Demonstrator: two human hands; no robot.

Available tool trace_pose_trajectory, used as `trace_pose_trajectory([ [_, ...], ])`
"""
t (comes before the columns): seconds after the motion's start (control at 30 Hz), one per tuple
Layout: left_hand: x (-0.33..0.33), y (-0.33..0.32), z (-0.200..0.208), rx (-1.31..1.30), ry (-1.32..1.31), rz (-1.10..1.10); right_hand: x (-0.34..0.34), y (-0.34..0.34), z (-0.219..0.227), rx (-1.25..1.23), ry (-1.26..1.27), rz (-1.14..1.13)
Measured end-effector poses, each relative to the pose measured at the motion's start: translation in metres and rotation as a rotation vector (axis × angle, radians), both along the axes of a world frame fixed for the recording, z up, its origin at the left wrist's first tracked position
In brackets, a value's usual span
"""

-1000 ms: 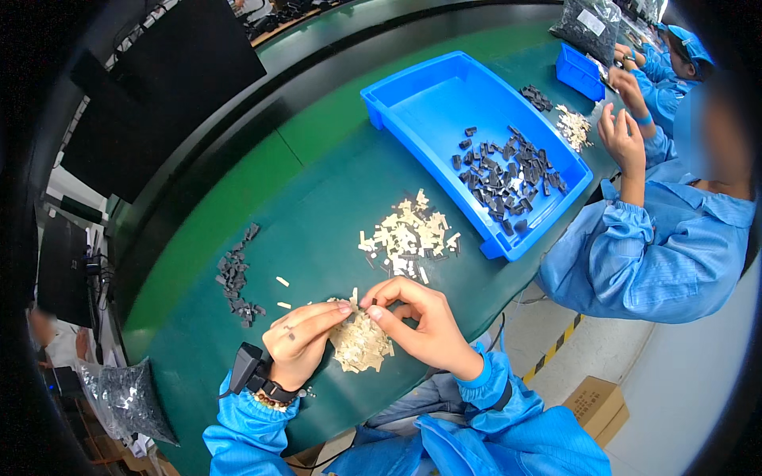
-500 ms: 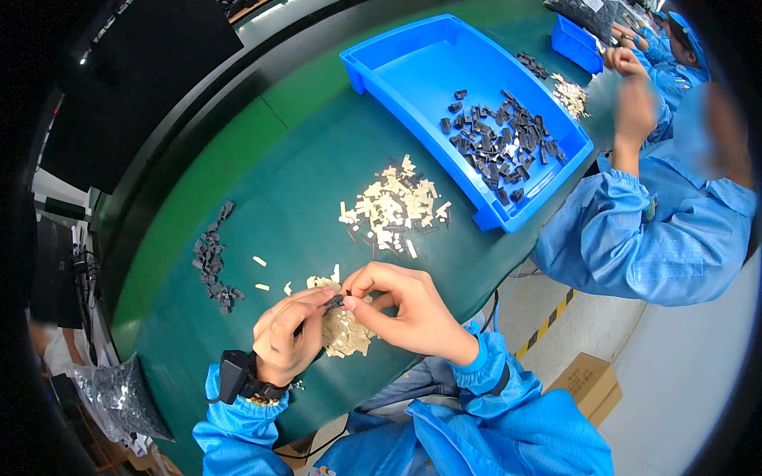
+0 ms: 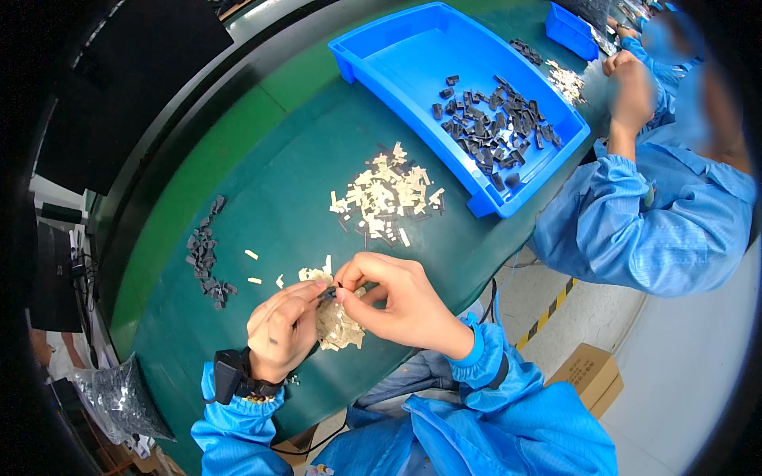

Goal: Assembling small electronic or plastic components at a factory assembly line workbench.

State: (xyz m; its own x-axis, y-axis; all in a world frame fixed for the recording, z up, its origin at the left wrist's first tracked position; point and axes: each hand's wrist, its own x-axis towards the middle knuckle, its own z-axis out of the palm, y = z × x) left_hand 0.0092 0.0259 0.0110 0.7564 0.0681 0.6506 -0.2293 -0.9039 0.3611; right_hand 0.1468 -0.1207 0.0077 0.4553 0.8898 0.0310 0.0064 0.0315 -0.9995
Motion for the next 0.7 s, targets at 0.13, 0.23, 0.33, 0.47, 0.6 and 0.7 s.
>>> trace_pose_trajectory([
  [0.13,-0.0039,0.0022,-0.0074,-0.030,-0.011,-0.027,0.0001,0.0002,0.0004,-0.014,-0.015,0.008],
  [0.23,-0.0041,0.0024,-0.0084,-0.010,-0.009,-0.019,0.0002,0.0009,0.0010,-0.016,-0.035,-0.002],
  [0.33,-0.0044,0.0029,-0.0097,-0.010,-0.009,-0.025,-0.0005,0.0011,-0.0019,-0.006,-0.043,-0.003],
  [0.47,-0.0037,0.0027,-0.0097,-0.009,-0.011,-0.030,-0.0003,0.0007,-0.0018,-0.005,-0.043,-0.008],
  [0.6,-0.0042,0.0024,-0.0088,0.001,-0.013,-0.024,-0.0005,0.0014,-0.0015,0.001,-0.041,-0.005],
  [0.7,-0.0049,0.0022,-0.0085,0.004,-0.005,-0.024,-0.0010,0.0013,-0.0016,-0.001,-0.047,-0.006],
])
